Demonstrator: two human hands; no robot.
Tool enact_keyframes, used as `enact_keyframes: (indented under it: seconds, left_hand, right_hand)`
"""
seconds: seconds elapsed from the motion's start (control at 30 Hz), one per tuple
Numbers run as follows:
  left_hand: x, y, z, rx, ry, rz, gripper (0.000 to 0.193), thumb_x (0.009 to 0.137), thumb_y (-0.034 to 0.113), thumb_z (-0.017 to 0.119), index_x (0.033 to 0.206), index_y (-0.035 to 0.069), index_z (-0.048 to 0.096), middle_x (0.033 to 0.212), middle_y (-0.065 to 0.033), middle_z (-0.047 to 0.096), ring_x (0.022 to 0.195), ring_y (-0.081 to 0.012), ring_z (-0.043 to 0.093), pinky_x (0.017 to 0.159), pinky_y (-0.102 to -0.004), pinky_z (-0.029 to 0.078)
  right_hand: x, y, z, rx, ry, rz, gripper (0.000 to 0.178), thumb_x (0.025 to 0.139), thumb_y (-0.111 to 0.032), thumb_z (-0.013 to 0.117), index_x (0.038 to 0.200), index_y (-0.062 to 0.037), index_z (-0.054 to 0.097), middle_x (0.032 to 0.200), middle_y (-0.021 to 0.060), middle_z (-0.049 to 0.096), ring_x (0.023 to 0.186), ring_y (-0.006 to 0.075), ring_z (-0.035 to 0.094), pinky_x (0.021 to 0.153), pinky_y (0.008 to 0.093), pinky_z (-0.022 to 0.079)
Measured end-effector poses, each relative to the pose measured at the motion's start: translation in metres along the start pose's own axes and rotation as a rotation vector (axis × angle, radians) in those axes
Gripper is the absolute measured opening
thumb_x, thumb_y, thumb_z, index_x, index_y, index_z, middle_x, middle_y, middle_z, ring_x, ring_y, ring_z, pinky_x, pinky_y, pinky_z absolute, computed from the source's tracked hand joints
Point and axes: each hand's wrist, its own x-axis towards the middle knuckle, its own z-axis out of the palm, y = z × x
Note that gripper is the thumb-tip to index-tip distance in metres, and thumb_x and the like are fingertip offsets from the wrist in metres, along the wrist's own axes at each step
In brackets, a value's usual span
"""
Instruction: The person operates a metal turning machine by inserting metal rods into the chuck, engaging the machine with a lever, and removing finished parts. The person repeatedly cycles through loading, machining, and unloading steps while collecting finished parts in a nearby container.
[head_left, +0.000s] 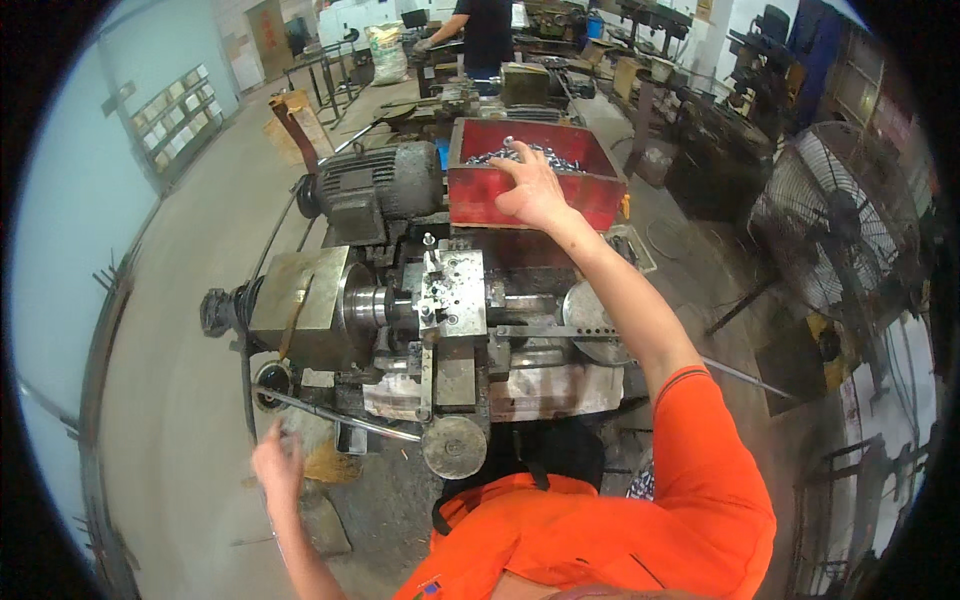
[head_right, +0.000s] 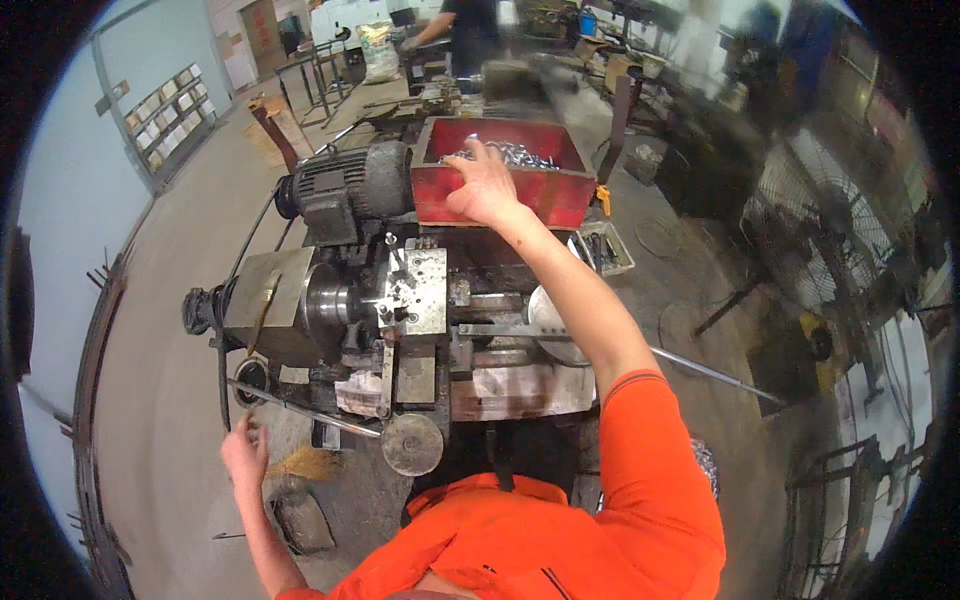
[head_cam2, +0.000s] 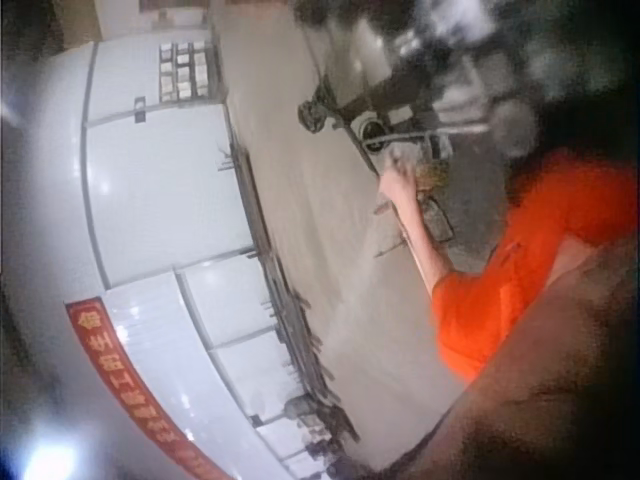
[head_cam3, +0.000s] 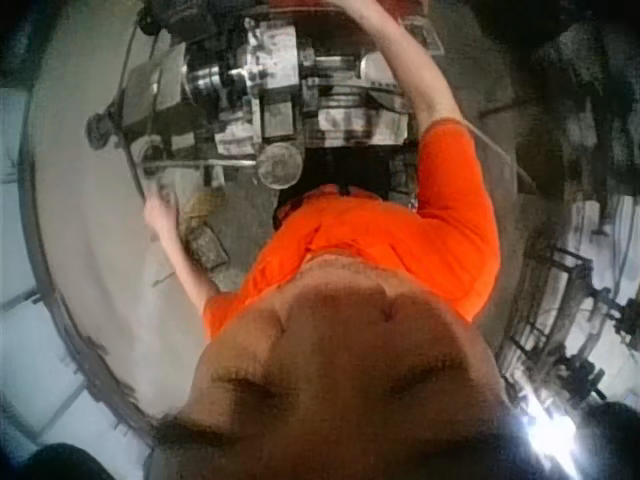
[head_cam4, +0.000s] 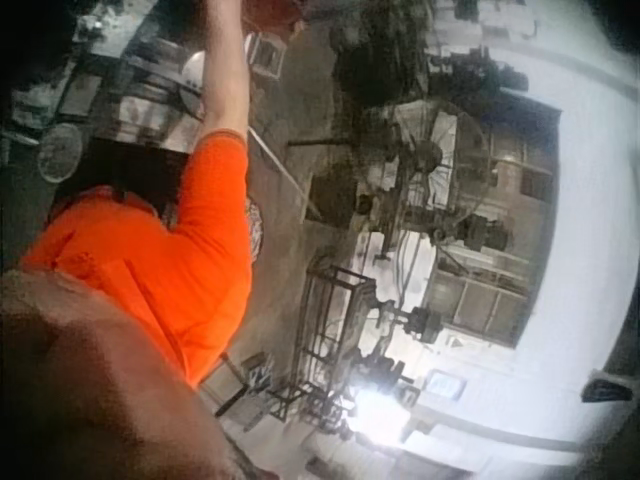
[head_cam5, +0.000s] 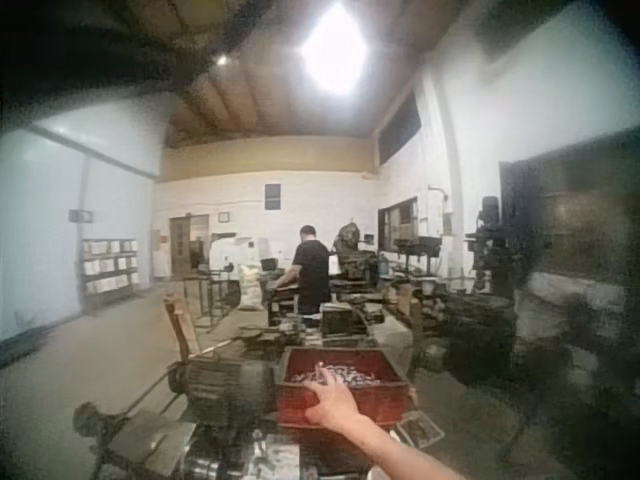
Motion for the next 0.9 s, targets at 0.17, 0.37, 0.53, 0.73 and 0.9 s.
enact_keyframes:
  seconds: [0.17, 0.37, 0.53, 0.73, 0.9]
  left_hand:
    - [0.031, 0.076, 0.038, -0.162, -0.159, 0.423, 0.029, 0.078, 0.022, 0.063, 0.103, 0.006, 0.062, 0.076, -0.0147, 0.064, 0.071, -0.0333, 0.061, 0.064, -0.0400, 0.047]
    - [0.037, 0.064, 0.130, -0.413, -0.428, 0.195, 0.024, 0.081, 0.021, 0.060, 0.100, 0.008, 0.065, 0.078, -0.0147, 0.066, 0.073, -0.0273, 0.064, 0.068, -0.0344, 0.048]
    - [0.043, 0.049, 0.140, -0.450, -0.481, 0.223, 0.024, 0.084, 0.017, 0.060, 0.099, -0.001, 0.063, 0.081, -0.0093, 0.066, 0.072, -0.0165, 0.062, 0.068, -0.0303, 0.048]
    - [0.050, 0.060, 0.140, -0.456, -0.557, 0.101, 0.025, 0.084, 0.015, 0.059, 0.099, -0.005, 0.061, 0.079, -0.0092, 0.063, 0.066, -0.0129, 0.058, 0.060, -0.0275, 0.046]
    - [0.054, 0.052, 0.147, -0.472, -0.495, 0.149, 0.022, 0.085, 0.014, 0.058, 0.098, -0.004, 0.062, 0.081, -0.0099, 0.063, 0.068, -0.0129, 0.058, 0.061, -0.0265, 0.046]
  right_hand:
    - [-0.076, 0.001, -0.041, 0.207, -0.118, 0.014, 0.047, 0.057, -0.019, 0.062, 0.102, -0.0058, 0.063, 0.121, 0.0175, 0.051, 0.109, 0.0352, 0.050, 0.091, 0.0401, 0.042]
    - [-0.275, 0.101, -0.131, 0.154, -0.202, 0.659, 0.041, 0.057, -0.014, 0.059, 0.097, -0.0042, 0.066, 0.104, 0.0156, 0.062, 0.089, 0.0333, 0.061, 0.078, 0.0343, 0.048]
    - [-0.478, 0.143, -0.214, -0.408, -0.281, 1.215, 0.037, 0.062, -0.024, 0.060, 0.096, -0.0116, 0.069, 0.095, 0.0164, 0.065, 0.089, 0.0313, 0.062, 0.080, 0.0383, 0.049]
    - [-0.596, 0.143, -0.188, -0.478, -0.751, 1.507, 0.037, 0.067, -0.026, 0.058, 0.095, -0.0030, 0.065, 0.102, 0.0221, 0.062, 0.098, 0.0331, 0.060, 0.086, 0.0372, 0.048]
    - [-0.605, 0.138, -0.141, -0.498, -1.078, 1.215, 0.032, 0.074, -0.022, 0.052, 0.098, -0.0059, 0.066, 0.107, 0.0175, 0.062, 0.100, 0.0324, 0.060, 0.087, 0.0377, 0.048]
